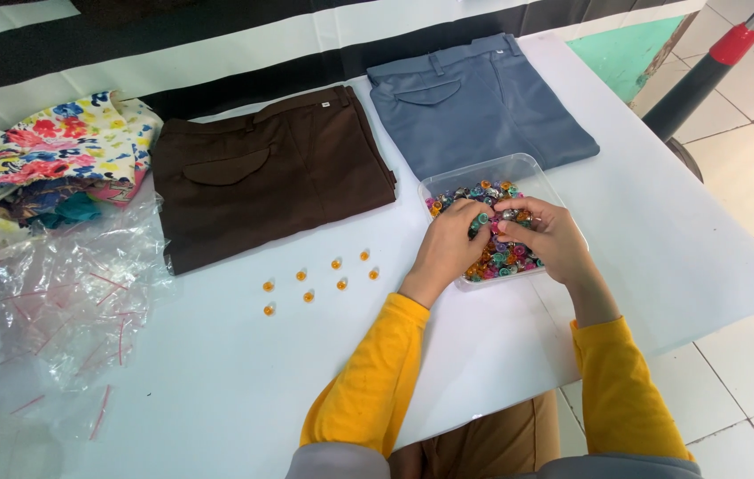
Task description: The person selects orange buttons from a mixed container, places them on the table, then transfers them into a small plastic bag and seals it. The bag is placed into a clear container with other bags.
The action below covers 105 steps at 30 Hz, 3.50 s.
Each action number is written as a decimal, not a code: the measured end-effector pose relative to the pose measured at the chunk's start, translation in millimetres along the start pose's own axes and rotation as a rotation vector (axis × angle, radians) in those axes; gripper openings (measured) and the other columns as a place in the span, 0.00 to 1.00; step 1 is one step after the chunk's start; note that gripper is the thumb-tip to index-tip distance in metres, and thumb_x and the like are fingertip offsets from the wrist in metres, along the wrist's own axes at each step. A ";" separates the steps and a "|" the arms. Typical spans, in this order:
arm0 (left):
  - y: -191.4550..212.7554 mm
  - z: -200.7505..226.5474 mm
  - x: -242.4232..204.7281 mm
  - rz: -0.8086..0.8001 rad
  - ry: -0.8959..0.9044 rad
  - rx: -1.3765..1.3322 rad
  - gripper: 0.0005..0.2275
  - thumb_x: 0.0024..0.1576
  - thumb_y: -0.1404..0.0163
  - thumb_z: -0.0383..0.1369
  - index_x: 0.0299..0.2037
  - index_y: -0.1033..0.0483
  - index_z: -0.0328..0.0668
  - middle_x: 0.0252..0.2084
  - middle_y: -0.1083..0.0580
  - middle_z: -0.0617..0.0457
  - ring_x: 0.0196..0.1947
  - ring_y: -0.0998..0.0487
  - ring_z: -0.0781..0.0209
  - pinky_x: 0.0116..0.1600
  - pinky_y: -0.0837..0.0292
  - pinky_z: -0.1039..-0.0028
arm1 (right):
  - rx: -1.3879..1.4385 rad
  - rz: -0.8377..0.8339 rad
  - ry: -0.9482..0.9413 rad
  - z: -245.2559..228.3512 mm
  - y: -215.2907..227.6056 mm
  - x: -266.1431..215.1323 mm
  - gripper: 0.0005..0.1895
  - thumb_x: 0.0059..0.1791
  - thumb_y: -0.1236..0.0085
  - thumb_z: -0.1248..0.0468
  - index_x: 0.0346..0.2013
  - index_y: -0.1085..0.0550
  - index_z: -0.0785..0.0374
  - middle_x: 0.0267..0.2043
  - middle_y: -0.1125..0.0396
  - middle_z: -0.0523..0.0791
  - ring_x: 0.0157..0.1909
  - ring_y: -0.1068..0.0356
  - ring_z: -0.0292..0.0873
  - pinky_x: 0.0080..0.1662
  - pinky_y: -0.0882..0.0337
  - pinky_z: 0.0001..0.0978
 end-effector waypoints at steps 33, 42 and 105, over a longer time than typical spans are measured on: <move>-5.4 -15.1 -3.0 0.008 0.087 -0.023 0.16 0.58 0.43 0.28 0.55 0.29 0.45 0.43 0.20 0.43 0.42 0.17 0.49 0.45 0.19 0.66 | -0.072 0.033 0.017 -9.1 -3.7 -9.6 0.15 0.59 0.53 0.66 0.52 0.25 0.76 0.43 0.30 0.65 0.41 0.25 0.55 0.47 0.21 0.48; -6.8 -14.8 -2.6 0.020 0.067 -0.034 0.08 0.55 0.40 0.27 0.41 0.24 0.34 0.38 0.21 0.39 0.38 0.17 0.50 0.38 0.19 0.70 | -0.040 -0.001 -0.058 38.6 13.4 7.7 0.19 0.55 0.59 0.75 0.58 0.27 0.76 0.48 0.32 0.66 0.46 0.28 0.55 0.55 0.26 0.50; 195.5 -70.8 -202.8 0.171 -0.142 0.537 0.07 0.56 0.43 0.33 0.43 0.24 0.55 0.37 0.24 0.62 0.38 0.20 0.64 0.54 0.32 0.68 | -0.461 -0.088 0.491 -25.0 -224.7 -81.3 0.11 0.43 0.38 0.66 0.39 0.19 0.50 0.31 0.23 0.42 0.33 0.23 0.42 0.41 0.23 0.31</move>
Point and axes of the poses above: each hand's wrist, its own x-axis towards the middle knuckle, its own y-axis out of the back of the hand, z = x × y, the point moved 10 cm from there along x, towards the middle knuckle
